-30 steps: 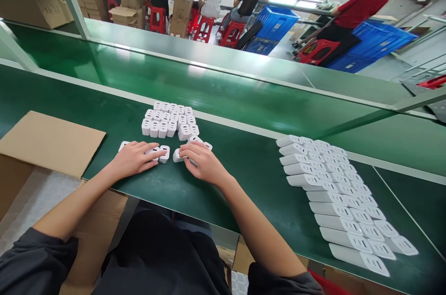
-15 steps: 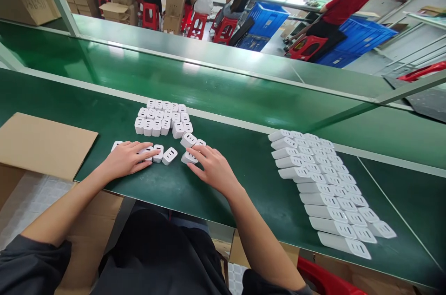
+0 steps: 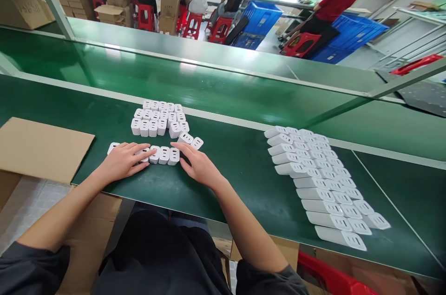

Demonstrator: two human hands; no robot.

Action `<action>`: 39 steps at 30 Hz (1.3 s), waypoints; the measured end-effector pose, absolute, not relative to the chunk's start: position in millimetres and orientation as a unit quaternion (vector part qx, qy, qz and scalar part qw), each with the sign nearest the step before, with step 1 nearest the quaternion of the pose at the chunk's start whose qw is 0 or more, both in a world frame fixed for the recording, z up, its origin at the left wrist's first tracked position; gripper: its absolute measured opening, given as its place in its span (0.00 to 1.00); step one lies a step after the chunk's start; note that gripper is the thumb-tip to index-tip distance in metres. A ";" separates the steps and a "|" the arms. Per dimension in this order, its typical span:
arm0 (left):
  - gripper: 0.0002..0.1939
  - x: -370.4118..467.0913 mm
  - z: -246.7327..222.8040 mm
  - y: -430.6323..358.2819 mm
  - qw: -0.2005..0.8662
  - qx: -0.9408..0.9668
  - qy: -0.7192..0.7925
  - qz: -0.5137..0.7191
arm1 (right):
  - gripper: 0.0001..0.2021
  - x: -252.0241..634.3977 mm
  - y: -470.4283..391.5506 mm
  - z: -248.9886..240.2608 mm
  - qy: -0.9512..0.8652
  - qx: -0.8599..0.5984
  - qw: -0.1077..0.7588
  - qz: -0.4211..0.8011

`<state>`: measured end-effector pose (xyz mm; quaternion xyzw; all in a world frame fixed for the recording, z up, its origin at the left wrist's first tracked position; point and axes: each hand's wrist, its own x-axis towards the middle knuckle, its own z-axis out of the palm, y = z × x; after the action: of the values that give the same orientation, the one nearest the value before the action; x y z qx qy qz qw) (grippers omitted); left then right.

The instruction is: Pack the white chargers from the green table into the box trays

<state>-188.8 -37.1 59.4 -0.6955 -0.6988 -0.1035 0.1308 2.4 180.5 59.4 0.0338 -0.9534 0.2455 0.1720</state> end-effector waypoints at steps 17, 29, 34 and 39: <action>0.20 -190.2 56.1 -37.1 0.124 -0.693 -0.701 -0.113 | 0.14 18.5 202.6 51.3 -0.955 -0.092 0.200 0.197; 0.20 -190.5 56.1 -37.7 0.124 -0.691 -0.705 -0.100 | 0.32 31.0 236.7 68.9 -0.940 -0.021 0.014 0.339; 0.20 -189.6 58.0 -37.7 0.132 -0.695 -0.699 -0.101 | 0.38 12.3 239.0 67.5 -0.939 0.027 -0.006 0.344; 0.22 -189.5 60.8 -34.2 0.155 -0.702 -0.687 -0.106 | 0.30 0.8 229.0 51.6 -0.931 0.020 0.036 0.361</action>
<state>-189.5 -34.2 60.8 -0.7025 -0.6866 -0.1057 0.1547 0.8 229.0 51.6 0.0201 -0.9315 0.3614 0.0362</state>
